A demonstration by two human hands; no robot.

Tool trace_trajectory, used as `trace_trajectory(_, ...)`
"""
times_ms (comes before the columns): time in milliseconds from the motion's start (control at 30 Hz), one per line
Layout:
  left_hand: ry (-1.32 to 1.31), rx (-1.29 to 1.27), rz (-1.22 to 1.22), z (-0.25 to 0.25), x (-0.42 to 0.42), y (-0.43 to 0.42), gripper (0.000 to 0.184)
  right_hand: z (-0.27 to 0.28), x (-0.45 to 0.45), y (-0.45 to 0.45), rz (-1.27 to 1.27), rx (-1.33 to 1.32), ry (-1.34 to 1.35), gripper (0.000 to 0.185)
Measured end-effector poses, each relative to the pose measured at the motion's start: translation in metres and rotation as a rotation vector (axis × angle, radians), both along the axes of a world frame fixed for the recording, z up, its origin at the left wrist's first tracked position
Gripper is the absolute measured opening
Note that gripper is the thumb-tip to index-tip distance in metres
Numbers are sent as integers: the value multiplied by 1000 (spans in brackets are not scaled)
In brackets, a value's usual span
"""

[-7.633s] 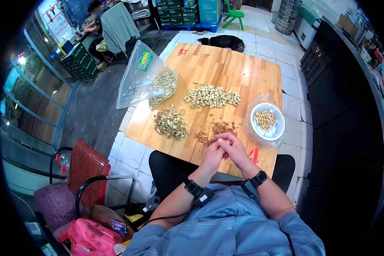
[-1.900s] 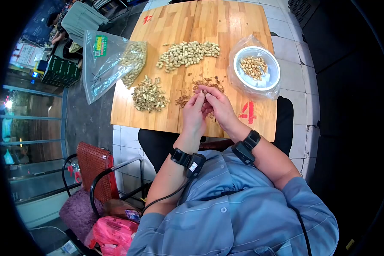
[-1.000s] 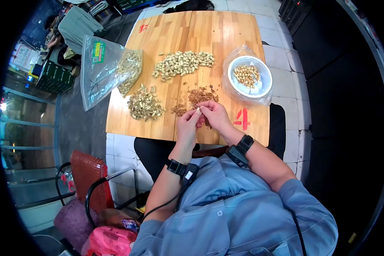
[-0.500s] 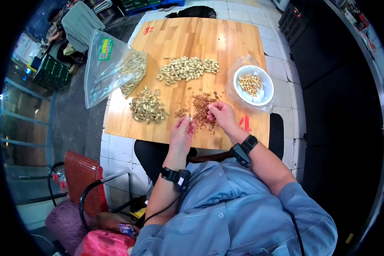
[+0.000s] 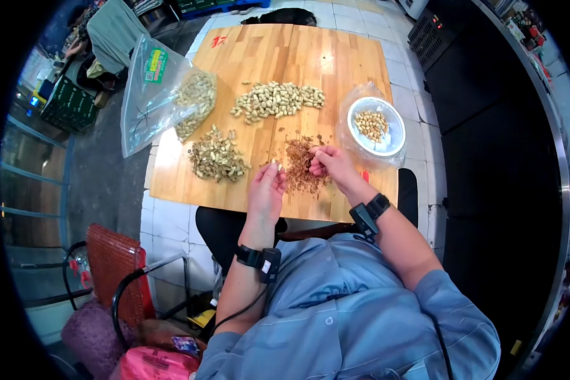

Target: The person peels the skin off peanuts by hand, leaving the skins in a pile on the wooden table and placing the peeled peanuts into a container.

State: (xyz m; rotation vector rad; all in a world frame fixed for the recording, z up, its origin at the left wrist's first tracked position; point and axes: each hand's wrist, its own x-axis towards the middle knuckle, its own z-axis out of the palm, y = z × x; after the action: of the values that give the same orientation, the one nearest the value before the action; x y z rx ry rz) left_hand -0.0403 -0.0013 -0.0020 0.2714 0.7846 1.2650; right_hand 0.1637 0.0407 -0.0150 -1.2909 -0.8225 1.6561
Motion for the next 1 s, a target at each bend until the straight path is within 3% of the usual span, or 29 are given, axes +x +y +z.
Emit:
trace_trajectory(167,-28,21,22,-2,-1,1,12,4,5,2,21,-1,34,26)
trace_trajectory(500,-37,21,22,-3,-1,-1,13,25,14,3,34,-130,452,33)
trace_trajectory(600,-40,18,25,-4,-1,-1,12,21,14,2,63,-16,380,31)
trace_trajectory(800,-33,6,14,-5,0,-1,12,26,13,-1,113,-20,155,29)
trace_trajectory(1000,-19,-15,26,-4,2,-1,13,19,14,0,109,10,103,27)
